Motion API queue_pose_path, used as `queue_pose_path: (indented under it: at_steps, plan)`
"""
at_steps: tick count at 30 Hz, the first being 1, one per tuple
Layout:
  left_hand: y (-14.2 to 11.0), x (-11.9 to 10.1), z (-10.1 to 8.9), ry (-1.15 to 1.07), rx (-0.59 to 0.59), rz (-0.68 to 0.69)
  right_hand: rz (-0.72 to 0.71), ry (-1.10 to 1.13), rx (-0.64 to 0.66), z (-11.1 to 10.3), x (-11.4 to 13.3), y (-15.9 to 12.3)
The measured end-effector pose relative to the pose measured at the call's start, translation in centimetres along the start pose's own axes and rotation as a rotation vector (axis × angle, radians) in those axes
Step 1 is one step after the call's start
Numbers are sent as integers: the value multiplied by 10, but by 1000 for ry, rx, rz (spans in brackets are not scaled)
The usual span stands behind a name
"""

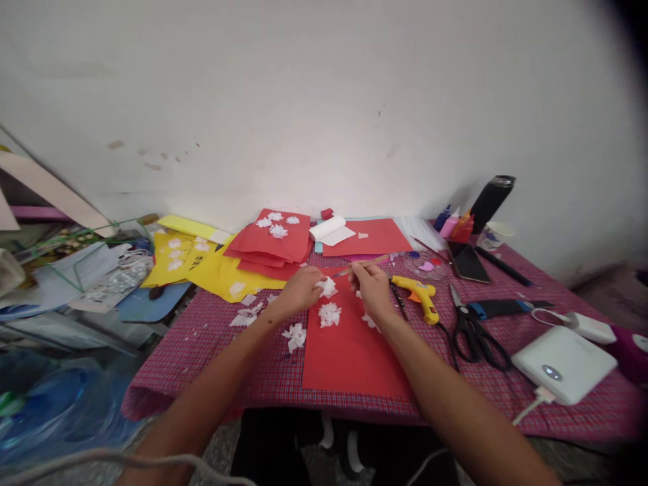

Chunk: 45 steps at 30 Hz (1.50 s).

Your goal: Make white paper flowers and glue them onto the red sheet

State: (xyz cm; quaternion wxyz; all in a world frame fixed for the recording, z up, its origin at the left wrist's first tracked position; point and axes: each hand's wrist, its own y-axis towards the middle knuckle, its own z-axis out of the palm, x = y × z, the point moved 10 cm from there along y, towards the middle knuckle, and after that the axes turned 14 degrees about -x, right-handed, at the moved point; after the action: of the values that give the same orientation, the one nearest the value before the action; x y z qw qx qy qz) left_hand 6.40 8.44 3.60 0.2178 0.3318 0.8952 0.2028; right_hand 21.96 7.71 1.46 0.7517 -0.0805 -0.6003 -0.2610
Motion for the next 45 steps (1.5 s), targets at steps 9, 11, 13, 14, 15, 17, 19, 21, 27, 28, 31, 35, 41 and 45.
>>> queue_pose_path:
  at_steps: [9,11,13,14,15,17,19,21,27,28,31,35,41,45]
  plan:
    - [-3,5,5,-29,-2,-26,-14,-111,80,8,-1,-4]
    - [-3,7,5,-43,-7,-55,-20,-166,136,14,-5,-6]
    - [-3,9,5,-50,-1,-72,-31,-234,187,20,-10,-8]
    - [-3,9,5,-50,7,-75,-37,-267,202,21,-12,-9]
    - [-4,9,5,-49,15,-77,-41,-292,209,22,-14,-9]
    - [-4,10,5,-46,24,-78,-40,-326,218,23,-16,-10]
    - [-5,11,3,-51,22,-85,-44,-352,224,23,-17,-10]
    - [-5,13,2,-60,15,-95,-53,-380,221,22,-18,-10]
    - [-6,19,0,-52,10,-134,-81,-391,218,22,-18,-8]
    - [-6,20,-1,-54,6,-139,-85,-389,222,22,-17,-8]
    - [-6,20,-2,-79,4,-144,-90,-392,223,23,-16,-9]
    - [-7,21,-2,-129,20,-161,-96,-399,185,20,-9,-10]
    - [-8,16,0,-181,37,-185,-117,-292,178,21,-1,-13]
    - [-8,15,1,-167,28,-173,-118,-325,259,29,-10,-16]
